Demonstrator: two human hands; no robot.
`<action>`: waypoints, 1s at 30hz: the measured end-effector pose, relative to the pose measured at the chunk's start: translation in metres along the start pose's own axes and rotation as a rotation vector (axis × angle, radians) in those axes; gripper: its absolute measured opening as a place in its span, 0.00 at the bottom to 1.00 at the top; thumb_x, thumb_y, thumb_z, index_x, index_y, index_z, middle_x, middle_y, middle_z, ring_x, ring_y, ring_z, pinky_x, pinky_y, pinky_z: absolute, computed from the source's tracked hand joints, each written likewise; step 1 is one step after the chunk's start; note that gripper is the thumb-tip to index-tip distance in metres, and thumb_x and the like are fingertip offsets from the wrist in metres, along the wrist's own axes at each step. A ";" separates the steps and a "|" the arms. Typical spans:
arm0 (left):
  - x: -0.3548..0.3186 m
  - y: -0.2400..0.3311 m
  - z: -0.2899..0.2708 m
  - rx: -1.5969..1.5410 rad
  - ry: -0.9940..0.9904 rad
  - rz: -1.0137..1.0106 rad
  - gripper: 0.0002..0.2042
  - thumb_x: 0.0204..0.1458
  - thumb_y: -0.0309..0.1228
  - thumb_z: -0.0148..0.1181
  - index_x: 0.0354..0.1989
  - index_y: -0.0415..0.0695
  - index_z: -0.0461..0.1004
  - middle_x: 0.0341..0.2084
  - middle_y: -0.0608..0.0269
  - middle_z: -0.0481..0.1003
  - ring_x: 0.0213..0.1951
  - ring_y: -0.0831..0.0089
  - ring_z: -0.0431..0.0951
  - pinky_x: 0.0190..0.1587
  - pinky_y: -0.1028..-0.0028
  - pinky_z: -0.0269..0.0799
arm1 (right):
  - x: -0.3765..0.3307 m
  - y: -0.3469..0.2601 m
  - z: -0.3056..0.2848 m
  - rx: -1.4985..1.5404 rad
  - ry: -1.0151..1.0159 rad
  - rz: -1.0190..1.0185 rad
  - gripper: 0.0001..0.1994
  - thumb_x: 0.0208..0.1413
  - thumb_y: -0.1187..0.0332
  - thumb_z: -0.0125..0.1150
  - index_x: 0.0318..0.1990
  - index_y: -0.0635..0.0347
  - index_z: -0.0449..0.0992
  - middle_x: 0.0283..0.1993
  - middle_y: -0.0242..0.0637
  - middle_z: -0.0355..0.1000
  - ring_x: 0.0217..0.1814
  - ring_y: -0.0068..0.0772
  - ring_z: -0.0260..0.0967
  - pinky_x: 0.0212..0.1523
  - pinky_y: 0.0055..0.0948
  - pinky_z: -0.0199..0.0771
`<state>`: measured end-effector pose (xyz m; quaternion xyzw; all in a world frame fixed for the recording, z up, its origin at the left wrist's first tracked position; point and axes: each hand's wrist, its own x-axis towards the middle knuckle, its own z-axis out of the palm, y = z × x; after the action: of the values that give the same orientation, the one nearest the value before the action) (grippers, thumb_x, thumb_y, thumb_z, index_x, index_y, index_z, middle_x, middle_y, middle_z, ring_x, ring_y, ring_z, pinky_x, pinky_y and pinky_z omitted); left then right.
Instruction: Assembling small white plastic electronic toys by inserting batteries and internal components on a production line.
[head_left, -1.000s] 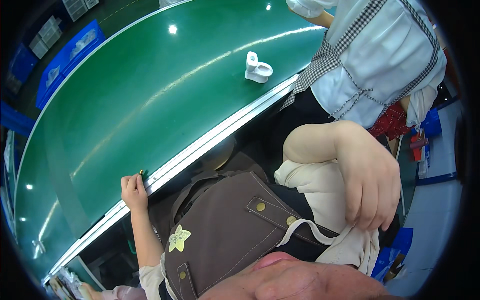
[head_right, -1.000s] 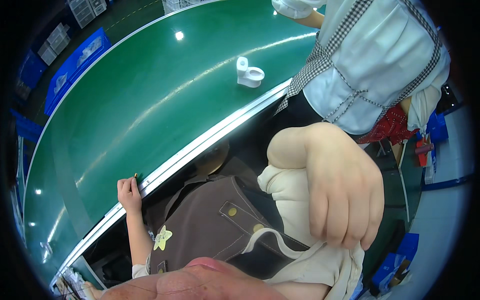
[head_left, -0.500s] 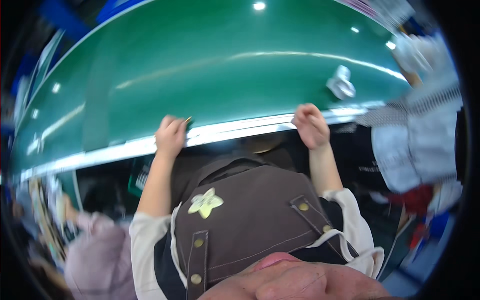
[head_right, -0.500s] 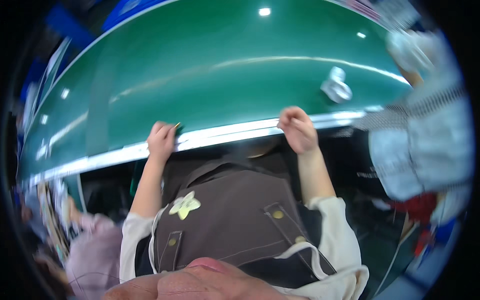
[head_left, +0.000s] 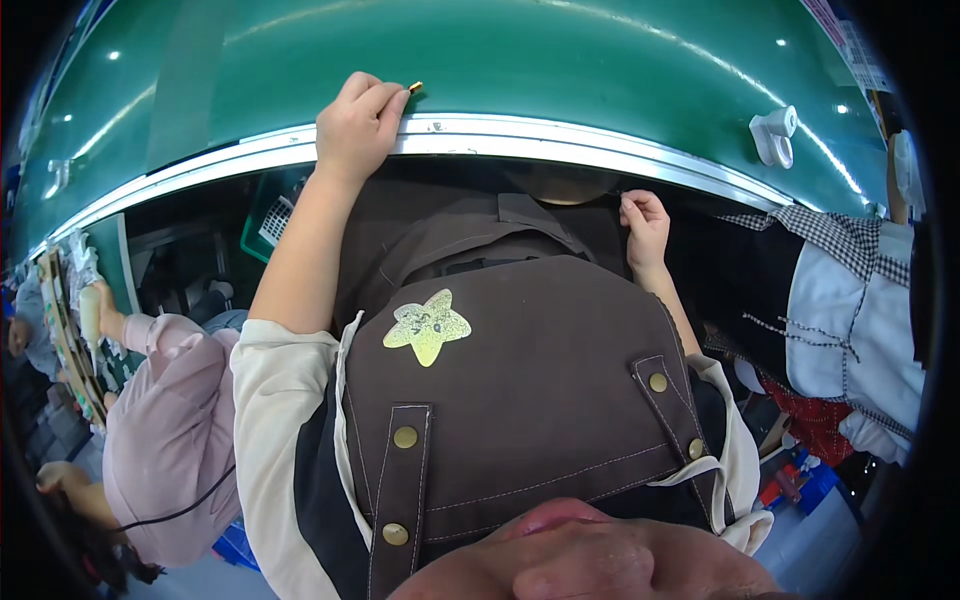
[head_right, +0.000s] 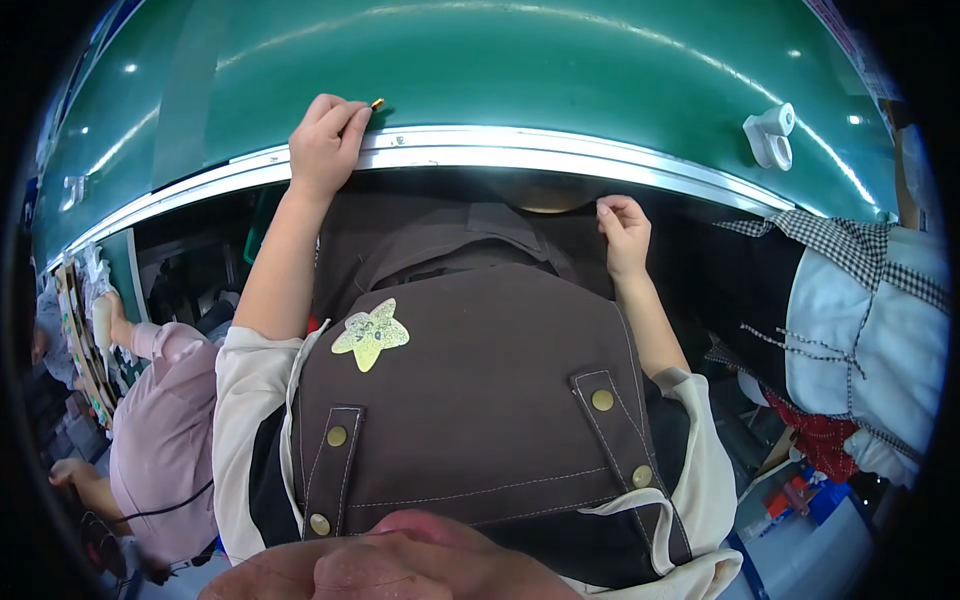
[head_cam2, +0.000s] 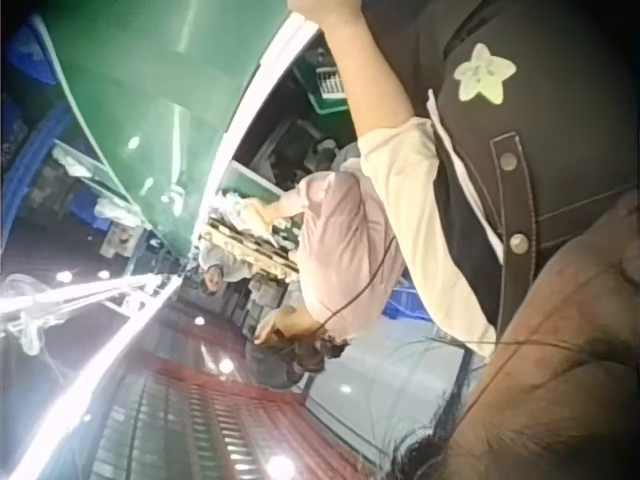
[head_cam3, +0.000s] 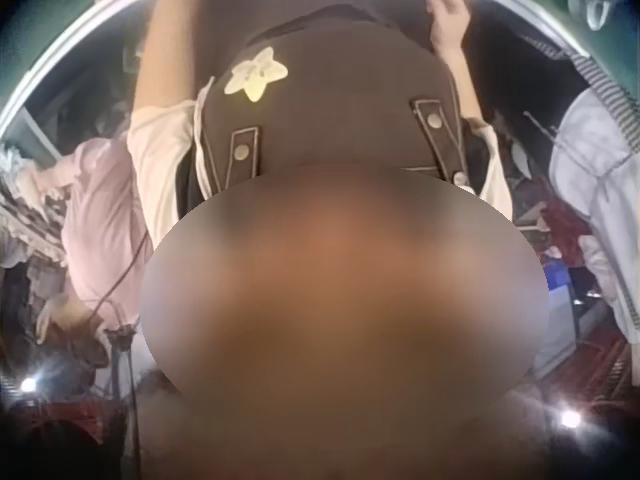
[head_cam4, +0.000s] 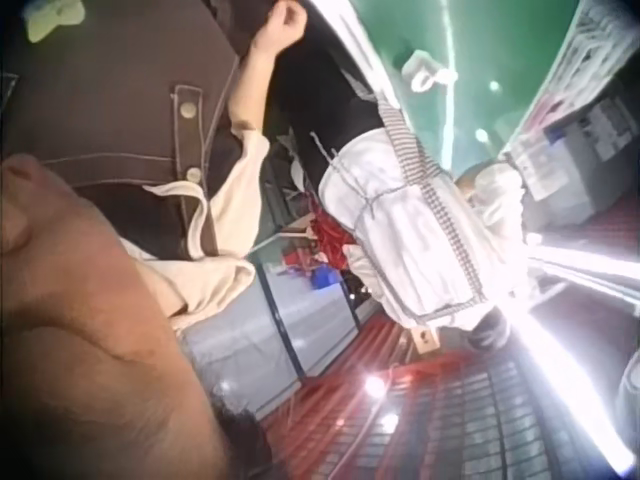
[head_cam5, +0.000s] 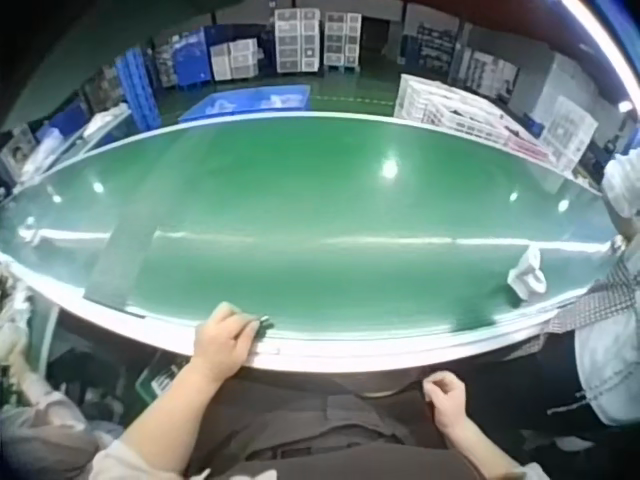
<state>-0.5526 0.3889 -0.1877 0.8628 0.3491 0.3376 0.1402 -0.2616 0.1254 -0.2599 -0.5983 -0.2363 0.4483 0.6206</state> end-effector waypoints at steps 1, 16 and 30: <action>0.000 0.000 0.000 0.003 0.013 0.008 0.03 0.48 0.28 0.59 0.27 0.43 0.77 0.24 0.63 0.71 0.24 0.68 0.73 0.26 0.73 0.68 | -0.001 0.003 0.003 -0.323 0.066 -0.241 0.04 0.48 0.74 0.60 0.32 0.62 0.73 0.30 0.33 0.68 0.27 0.19 0.62 0.28 0.17 0.62; -0.009 -0.007 0.000 0.055 0.099 0.071 0.04 0.48 0.32 0.59 0.25 0.47 0.77 0.23 0.70 0.71 0.21 0.71 0.73 0.23 0.75 0.69 | 0.052 0.010 0.049 -1.575 -0.161 0.219 0.24 0.46 0.67 0.56 0.54 0.59 0.67 0.57 0.52 0.61 0.60 0.55 0.56 0.59 0.43 0.58; -0.002 -0.011 0.008 0.071 0.139 0.109 0.05 0.48 0.34 0.60 0.26 0.48 0.77 0.23 0.70 0.71 0.23 0.70 0.74 0.24 0.74 0.70 | 0.117 0.067 0.011 -1.397 -0.306 -0.141 0.25 0.58 0.68 0.49 0.63 0.54 0.54 0.65 0.40 0.52 0.64 0.39 0.53 0.61 0.36 0.60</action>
<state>-0.5537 0.3952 -0.2001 0.8595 0.3222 0.3912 0.0663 -0.2324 0.2216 -0.3504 -0.7695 -0.5904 0.2300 0.0800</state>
